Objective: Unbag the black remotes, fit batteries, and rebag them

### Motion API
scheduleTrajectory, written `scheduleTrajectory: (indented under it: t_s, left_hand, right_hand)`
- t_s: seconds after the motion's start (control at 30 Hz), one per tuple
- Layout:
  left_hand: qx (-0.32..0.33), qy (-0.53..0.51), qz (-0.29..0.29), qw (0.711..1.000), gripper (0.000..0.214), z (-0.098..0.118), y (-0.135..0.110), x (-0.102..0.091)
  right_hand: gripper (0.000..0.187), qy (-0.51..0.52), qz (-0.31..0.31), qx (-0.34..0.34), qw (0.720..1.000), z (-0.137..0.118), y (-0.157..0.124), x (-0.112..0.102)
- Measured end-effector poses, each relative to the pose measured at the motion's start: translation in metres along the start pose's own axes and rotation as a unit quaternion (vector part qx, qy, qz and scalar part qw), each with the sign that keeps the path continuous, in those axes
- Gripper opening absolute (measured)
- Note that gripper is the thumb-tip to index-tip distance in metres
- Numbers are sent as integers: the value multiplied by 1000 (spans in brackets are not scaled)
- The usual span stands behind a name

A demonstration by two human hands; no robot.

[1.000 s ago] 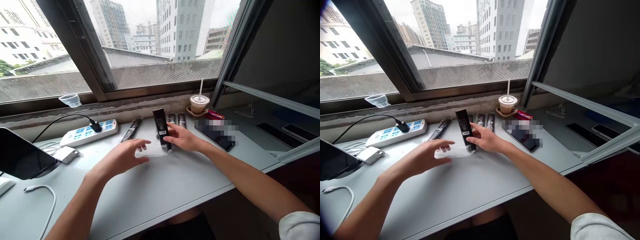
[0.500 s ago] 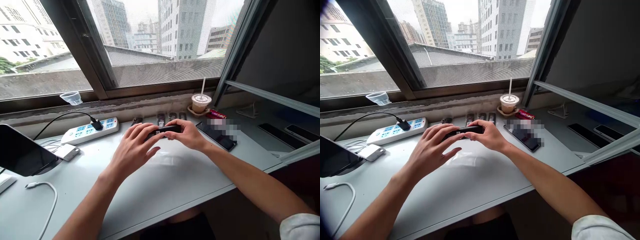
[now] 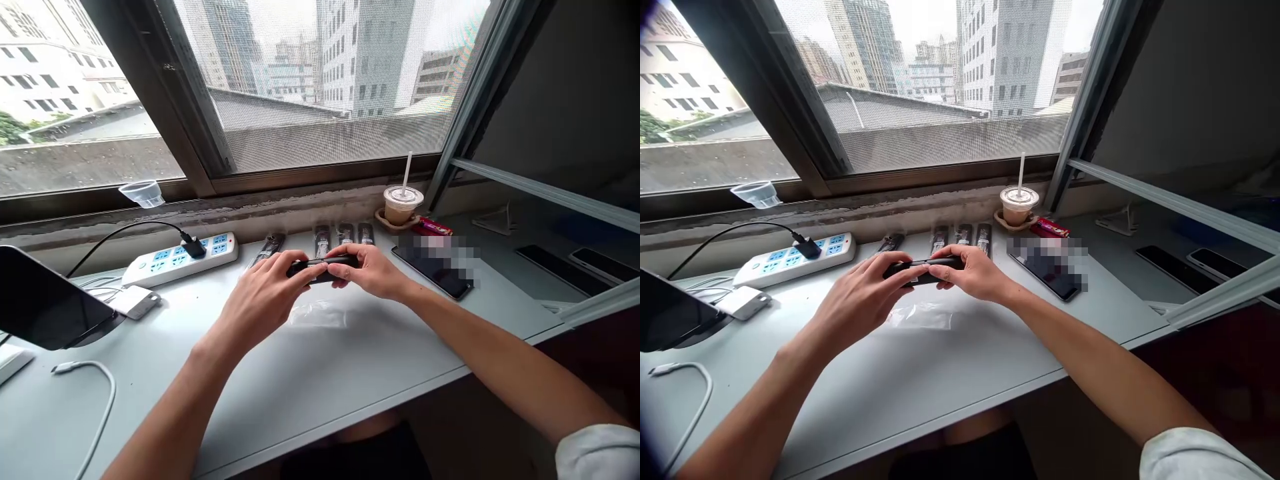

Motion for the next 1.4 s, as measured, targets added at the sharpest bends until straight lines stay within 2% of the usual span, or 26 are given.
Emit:
scheduleTrajectory:
  t_s: [0.13, 0.2, 0.3, 0.47, 0.7, 0.8, 0.97, 1.2, 1.4]
  left_hand:
    - [-16, 0, -5, 1000, 48, -10, -5, 1]
    - [-30, -2, -17, 999, 46, -16, -8, 1]
    - [-50, -14, -46, 998, 45, -23, -11, 1]
    - [-112, -6, -66, 991, 47, -39, -18, -3]
    - [-125, -64, -72, 987, 46, -59, -30, -2]
    - [-118, -62, -74, 988, 43, -58, -29, -1]
    - [-108, -56, -70, 990, 42, -56, -26, 0]
    - [-104, -84, -60, 989, 41, -58, -27, 8]
    - [-102, -90, -52, 989, 41, -58, -29, 12]
  right_hand:
    - [55, -194, 48, -91, 976, 3, 1, -7]
    - [54, -233, 50, -107, 965, 7, 3, -11]
    - [47, -220, 32, -100, 970, 13, 6, -16]
    - [20, -161, 15, -81, 983, 16, 7, -23]
    - [16, -124, -4, -102, 987, 18, 10, -29]
    - [22, -124, -6, -127, 984, 20, 11, -29]
    - [50, -114, -17, -144, 983, 21, 13, -28]
    - [56, -220, 0, -170, 960, 21, 12, -32]
    - [60, -249, -10, -187, 950, 21, 10, -31]
Point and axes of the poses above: each hand's wrist, its own y-axis towards the middle knuckle, its own x-axis out of the palm, z = x × y, the point moved 1 cm from there along y, towards the middle knuckle, and after that the axes turned 1 degree about z, right-handed, at the moved point
